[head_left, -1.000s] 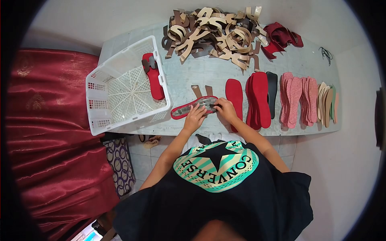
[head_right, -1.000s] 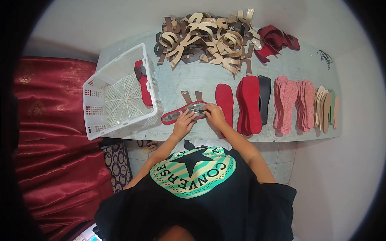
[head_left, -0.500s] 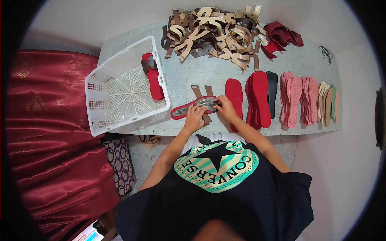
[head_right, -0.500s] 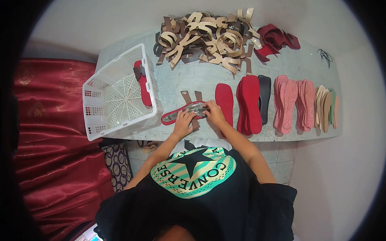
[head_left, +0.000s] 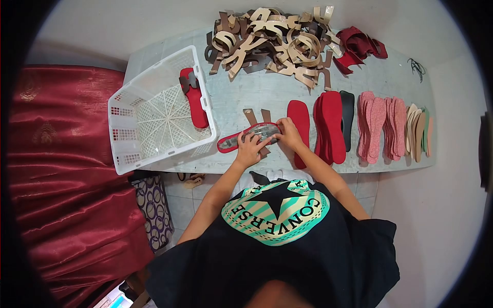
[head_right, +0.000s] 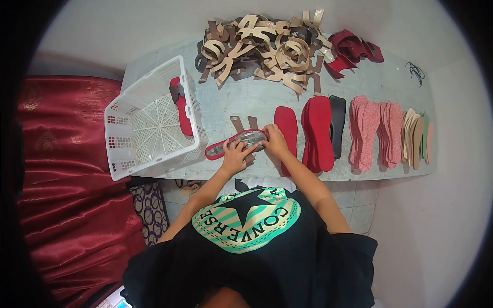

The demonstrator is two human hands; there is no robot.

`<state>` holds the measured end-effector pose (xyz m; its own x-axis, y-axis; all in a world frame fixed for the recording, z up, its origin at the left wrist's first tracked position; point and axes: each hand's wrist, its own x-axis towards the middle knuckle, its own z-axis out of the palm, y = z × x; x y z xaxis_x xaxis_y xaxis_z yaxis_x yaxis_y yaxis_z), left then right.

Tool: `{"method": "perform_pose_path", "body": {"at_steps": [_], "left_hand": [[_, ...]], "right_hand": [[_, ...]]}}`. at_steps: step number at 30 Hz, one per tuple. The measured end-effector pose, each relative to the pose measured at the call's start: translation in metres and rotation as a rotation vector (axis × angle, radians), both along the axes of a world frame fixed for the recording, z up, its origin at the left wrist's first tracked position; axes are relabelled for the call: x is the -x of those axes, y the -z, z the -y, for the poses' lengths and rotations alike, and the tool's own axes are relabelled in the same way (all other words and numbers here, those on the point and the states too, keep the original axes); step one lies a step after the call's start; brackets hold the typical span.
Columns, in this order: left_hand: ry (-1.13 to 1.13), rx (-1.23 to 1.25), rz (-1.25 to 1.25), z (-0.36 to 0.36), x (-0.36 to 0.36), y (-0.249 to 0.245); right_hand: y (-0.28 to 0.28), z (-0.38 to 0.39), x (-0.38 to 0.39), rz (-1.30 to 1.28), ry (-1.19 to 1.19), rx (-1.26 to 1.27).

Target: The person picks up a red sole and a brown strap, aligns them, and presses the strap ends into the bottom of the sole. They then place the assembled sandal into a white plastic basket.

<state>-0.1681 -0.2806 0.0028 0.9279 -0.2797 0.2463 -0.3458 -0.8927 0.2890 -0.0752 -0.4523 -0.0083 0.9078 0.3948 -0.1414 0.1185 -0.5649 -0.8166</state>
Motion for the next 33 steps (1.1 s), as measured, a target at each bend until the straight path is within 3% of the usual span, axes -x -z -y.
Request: {"method": "perform_pose_path", "body": {"at_steps": [8,13,19,26,33], "left_hand": [[-0.008,0.030,-0.068,0.003,0.002,0.001],[-0.014,-0.015,-0.108,0.005,0.003,0.000],[-0.038,-0.032,-0.072,0.005,0.003,0.003],[-0.044,-0.040,-0.088,0.005,0.004,0.002],[-0.054,-0.062,-0.078,0.005,0.004,0.003]], "right_hand": [[-0.015,-0.004,-0.018,-0.035,-0.106,0.159],[-0.033,-0.024,-0.041,-0.024,-0.320,0.485],[-0.021,-0.046,-0.082,-0.034,-0.270,0.470],[-0.014,-0.053,-0.079,0.072,-0.367,0.509],[-0.001,-0.048,-0.077,0.069,-0.275,0.378]]}}
